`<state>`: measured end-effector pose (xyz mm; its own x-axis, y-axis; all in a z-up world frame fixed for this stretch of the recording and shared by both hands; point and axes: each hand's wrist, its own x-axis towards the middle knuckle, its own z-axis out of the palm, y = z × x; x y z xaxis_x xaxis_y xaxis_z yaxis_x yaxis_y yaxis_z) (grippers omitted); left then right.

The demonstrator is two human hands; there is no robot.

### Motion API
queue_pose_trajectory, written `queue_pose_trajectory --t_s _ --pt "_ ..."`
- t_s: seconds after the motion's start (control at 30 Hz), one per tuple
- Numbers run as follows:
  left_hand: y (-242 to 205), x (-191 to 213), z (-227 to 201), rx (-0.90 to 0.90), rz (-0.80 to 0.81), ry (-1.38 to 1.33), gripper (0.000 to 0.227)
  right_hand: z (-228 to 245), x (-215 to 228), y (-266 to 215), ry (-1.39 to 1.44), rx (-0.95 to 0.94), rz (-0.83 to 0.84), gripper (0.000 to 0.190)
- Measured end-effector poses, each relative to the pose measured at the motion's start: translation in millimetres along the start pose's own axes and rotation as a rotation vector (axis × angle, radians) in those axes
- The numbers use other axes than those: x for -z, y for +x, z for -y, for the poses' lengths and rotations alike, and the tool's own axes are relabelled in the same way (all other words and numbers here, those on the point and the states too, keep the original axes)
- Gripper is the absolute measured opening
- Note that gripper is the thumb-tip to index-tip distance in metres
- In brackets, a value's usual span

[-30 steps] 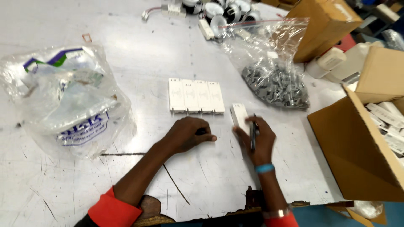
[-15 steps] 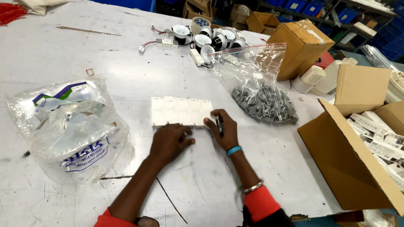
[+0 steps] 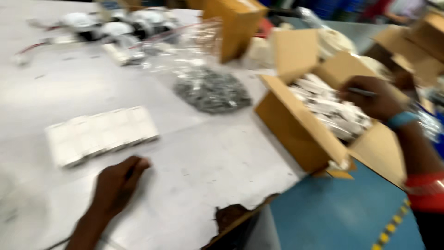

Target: The person writes labels on white plastic electrical components using a black marker and organizes them in a row on a workstation.

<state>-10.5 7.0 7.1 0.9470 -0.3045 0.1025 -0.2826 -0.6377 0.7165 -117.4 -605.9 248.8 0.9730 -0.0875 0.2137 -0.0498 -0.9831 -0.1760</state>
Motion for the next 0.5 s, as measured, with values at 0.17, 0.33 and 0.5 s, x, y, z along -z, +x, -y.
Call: queue_pose_trajectory --t_s 0.17,0.33,0.5 --pt "0 0 4 0.075 -0.008 0.088 0.036 -72 -50 21 -0.039 0.168 0.084 0.039" --pt "1 -7 10 0.139 0.046 0.324 0.035 -67 -84 17 -0.272 -0.081 0.051 0.045" --pt "-2 -4 6 0.207 0.049 0.134 0.035 -1 -55 1 -0.331 -0.089 -0.248 0.029"
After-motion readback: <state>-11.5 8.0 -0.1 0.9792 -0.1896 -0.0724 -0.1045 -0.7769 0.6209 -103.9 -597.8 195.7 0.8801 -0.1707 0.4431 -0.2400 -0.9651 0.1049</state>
